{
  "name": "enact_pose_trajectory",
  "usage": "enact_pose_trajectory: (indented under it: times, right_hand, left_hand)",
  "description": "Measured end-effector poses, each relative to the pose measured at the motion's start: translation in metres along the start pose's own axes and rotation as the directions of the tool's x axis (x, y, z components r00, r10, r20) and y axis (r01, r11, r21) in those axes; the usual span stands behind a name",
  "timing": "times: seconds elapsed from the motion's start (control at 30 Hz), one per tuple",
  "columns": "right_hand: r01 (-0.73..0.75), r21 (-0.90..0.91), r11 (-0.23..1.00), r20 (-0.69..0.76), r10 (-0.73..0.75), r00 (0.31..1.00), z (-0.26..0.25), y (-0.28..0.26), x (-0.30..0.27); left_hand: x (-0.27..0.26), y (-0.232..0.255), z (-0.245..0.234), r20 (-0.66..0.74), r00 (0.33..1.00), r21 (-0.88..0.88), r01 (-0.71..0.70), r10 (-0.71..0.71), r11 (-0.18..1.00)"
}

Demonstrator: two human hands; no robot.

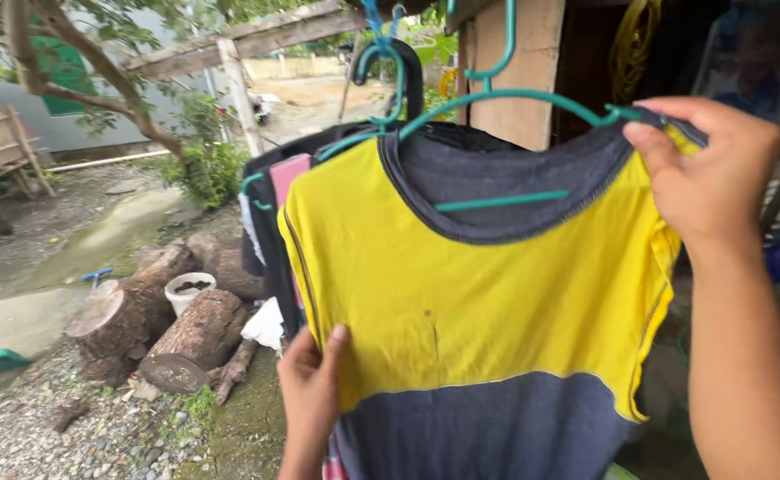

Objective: Hanging clothes from a laundry basket onto hangers and then onto a clothesline.

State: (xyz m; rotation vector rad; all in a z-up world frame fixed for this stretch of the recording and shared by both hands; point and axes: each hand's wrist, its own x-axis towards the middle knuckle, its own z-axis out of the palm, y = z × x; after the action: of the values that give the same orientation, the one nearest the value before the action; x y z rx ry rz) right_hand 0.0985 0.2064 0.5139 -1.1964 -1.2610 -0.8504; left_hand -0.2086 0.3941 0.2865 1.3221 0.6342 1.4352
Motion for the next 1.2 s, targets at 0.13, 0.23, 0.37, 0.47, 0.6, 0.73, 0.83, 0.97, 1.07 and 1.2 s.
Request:
enact_pose_trajectory:
  times: [0.13, 0.23, 0.37, 0.47, 0.6, 0.73, 0.83, 0.97, 1.07, 1.2]
  right_hand:
    - [0.132, -0.083, 0.988, 0.01, -0.131, 0.991, 0.06, 0.032, 0.032]
    - [0.009, -0.004, 1.0, 0.019, -0.008, 1.0, 0.102, 0.02, 0.037]
    - [-0.052, 0.057, 0.997, 0.079, 0.047, 0.996, 0.138, 0.021, 0.011]
    - [-0.027, 0.089, 0.996, 0.12, 0.016, 0.993, 0.147, 0.027, -0.011]
    - [-0.009, 0.086, 0.996, 0.151, -0.004, 0.989, 0.151, 0.032, -0.033]
    - [0.125, -0.032, 0.992, 0.074, -0.122, 0.99, 0.143, 0.043, -0.068]
    - [0.124, -0.064, 0.99, -0.065, -0.128, 0.99, 0.136, 0.061, -0.127]
    - [-0.424, 0.158, 0.892, -0.086, 0.44, 0.894, 0.146, 0.099, -0.286]
    - [-0.604, 0.126, 0.787, 0.122, 0.592, 0.797, 0.154, 0.097, -0.374]
    - [-0.652, -0.096, 0.752, 0.124, 0.659, 0.742, 0.14, 0.095, -0.423]
  left_hand:
    - [0.057, 0.024, -0.03, -0.012, 0.997, -0.018, -0.082, 0.082, 0.996]
    - [0.087, 0.021, -0.047, -0.021, 0.994, -0.065, -0.11, 0.109, 0.992]
    - [0.107, -0.021, -0.067, -0.063, 0.997, 0.053, -0.051, 0.055, 0.997]
    - [0.112, -0.06, -0.075, -0.047, 0.999, 0.097, -0.015, 0.02, 0.995]
    - [0.115, -0.098, -0.083, -0.021, 1.0, 0.087, -0.014, 0.016, 0.996]
    - [0.109, -0.12, -0.099, 0.001, 1.0, 0.06, 0.0, 0.0, 0.998]
    - [0.099, -0.144, -0.114, 0.037, 0.998, 0.102, 0.051, -0.055, 0.994]
    - [0.069, -0.208, -0.146, 0.057, 0.98, 0.28, 0.169, -0.192, 0.945]
    - [0.057, -0.263, -0.161, 0.088, 0.973, 0.229, 0.19, -0.214, 0.955]
    - [0.038, -0.301, -0.169, 0.001, 0.985, 0.152, 0.173, -0.175, 0.973]
